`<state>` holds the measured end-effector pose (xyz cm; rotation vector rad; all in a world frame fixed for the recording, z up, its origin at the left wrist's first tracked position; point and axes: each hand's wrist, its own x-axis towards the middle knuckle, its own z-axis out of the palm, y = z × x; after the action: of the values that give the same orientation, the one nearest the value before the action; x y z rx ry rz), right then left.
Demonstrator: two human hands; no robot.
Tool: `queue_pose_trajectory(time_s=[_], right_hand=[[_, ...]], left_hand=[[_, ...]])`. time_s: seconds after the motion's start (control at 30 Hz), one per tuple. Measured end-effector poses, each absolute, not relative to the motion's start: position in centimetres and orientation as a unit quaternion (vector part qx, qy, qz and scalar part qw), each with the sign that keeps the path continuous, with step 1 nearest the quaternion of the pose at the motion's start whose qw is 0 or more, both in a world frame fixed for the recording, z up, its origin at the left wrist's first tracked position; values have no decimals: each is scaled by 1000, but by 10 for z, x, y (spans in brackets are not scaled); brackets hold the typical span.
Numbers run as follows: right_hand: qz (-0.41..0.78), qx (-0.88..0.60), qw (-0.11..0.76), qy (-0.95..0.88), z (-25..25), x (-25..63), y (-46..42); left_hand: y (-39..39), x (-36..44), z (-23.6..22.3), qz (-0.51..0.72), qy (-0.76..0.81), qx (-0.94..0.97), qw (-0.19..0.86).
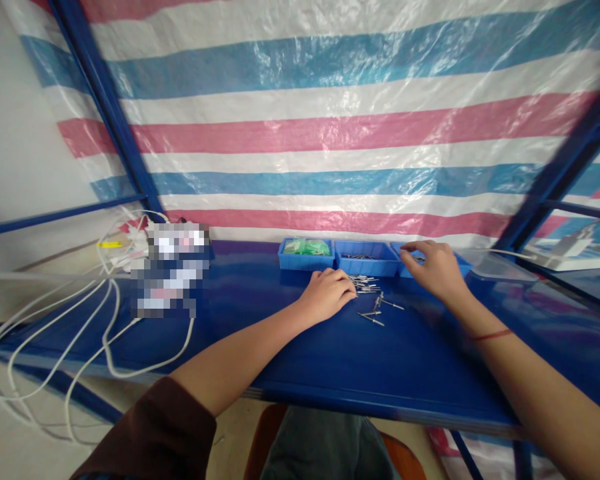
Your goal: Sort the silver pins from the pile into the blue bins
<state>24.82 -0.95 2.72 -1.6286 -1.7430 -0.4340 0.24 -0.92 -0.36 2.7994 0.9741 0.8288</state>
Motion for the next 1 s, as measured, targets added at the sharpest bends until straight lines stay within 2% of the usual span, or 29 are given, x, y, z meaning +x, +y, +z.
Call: queue_pose_trajectory(time_s=[0.07,0.17,0.3,0.43,0.8,1.0], right_hand=[[-56,-582,361,-727,31,228,-18],[142,-500,355,-777,32,200,-30],[266,-424,410,-762,29,178,-38],[298,-424,462,-720,26,174,-36],[245,-423,468,-736,28,174,-38],[253,-424,533,-687,30,175,-36]], left_hand=[[-10,3,-3,286,331,899,34],[-7,5,-4,345,339,870,95],[-4,9,-6,413,323,831,188],[-3,11,-7,442,315,807,233],[-8,11,0,470,302,773,302],[-8,13,-2,461,303,761,342]])
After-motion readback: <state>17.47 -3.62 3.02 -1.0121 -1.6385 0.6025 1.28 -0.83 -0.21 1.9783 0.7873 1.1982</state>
